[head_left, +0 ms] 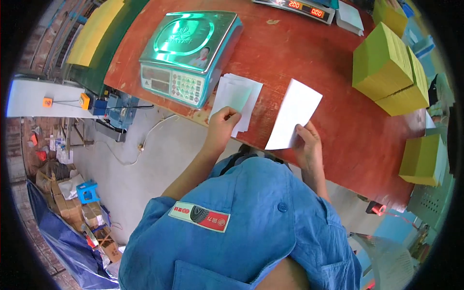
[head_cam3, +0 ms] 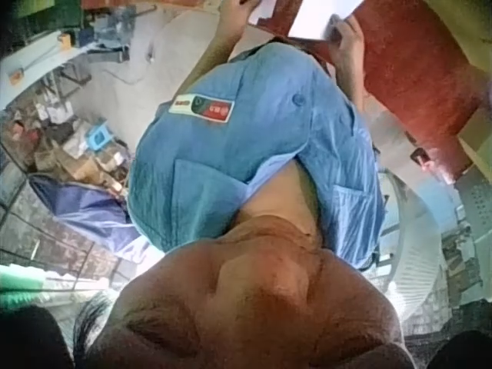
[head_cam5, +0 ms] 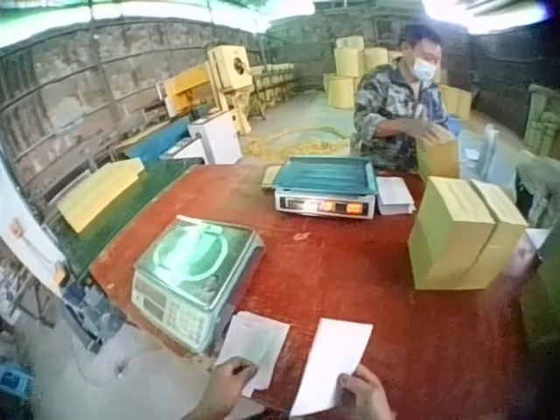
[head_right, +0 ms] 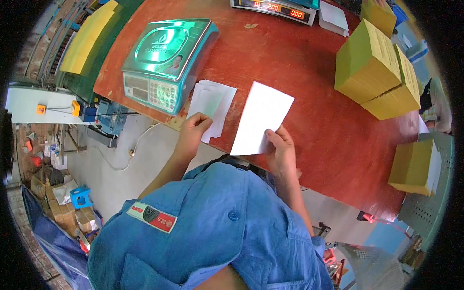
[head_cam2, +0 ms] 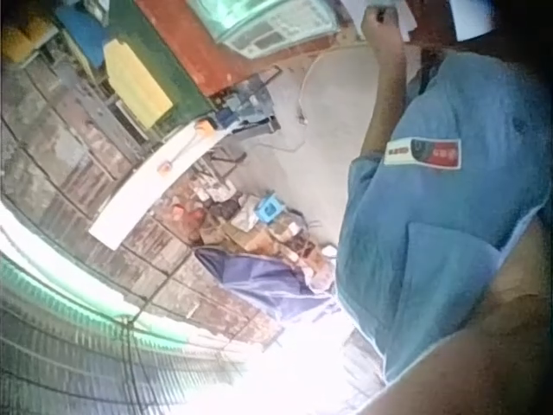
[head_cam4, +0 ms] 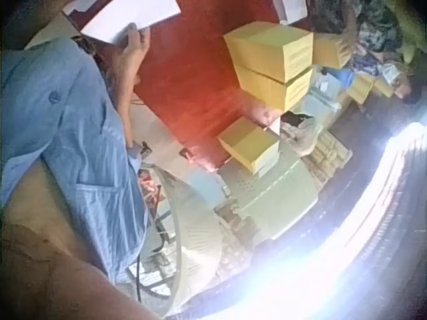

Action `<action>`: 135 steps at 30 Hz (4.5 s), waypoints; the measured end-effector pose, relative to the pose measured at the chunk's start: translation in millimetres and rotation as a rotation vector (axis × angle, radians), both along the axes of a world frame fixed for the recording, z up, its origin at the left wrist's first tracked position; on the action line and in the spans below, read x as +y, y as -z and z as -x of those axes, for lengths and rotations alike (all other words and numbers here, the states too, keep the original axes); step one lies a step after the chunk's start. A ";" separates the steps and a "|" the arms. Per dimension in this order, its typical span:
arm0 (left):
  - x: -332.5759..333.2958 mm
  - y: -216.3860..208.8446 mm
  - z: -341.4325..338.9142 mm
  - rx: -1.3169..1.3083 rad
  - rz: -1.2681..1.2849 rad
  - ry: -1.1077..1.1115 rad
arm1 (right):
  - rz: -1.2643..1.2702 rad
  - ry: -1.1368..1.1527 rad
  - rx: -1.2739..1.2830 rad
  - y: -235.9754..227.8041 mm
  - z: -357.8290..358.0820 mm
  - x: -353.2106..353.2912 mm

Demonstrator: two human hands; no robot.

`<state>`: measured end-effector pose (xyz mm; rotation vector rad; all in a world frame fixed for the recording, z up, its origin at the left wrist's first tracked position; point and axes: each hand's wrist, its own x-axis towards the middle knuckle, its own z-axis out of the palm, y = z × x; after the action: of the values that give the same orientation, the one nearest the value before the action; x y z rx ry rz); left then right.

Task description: The person is weighing and organizing stacks of yellow paper blocks using a scale and a conveyor belt.

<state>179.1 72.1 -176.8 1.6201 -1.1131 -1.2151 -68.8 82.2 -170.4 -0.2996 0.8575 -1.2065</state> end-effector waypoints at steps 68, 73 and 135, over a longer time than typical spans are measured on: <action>-20.2 -50.6 -13.6 0.074 0.152 0.365 | 0.119 0.106 0.079 -22.6 -29.0 26.2; -35.3 -30.8 28.0 0.049 0.108 0.438 | 0.125 0.134 0.138 -14.7 12.7 32.0; -305.1 -166.9 365.5 -0.662 0.645 0.647 | 0.125 0.192 0.279 7.9 220.4 -43.7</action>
<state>-186.4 -233.0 -10.0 1.1822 -2.2934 -0.5288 -289.3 38.5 -178.3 -0.5047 1.0719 -1.4211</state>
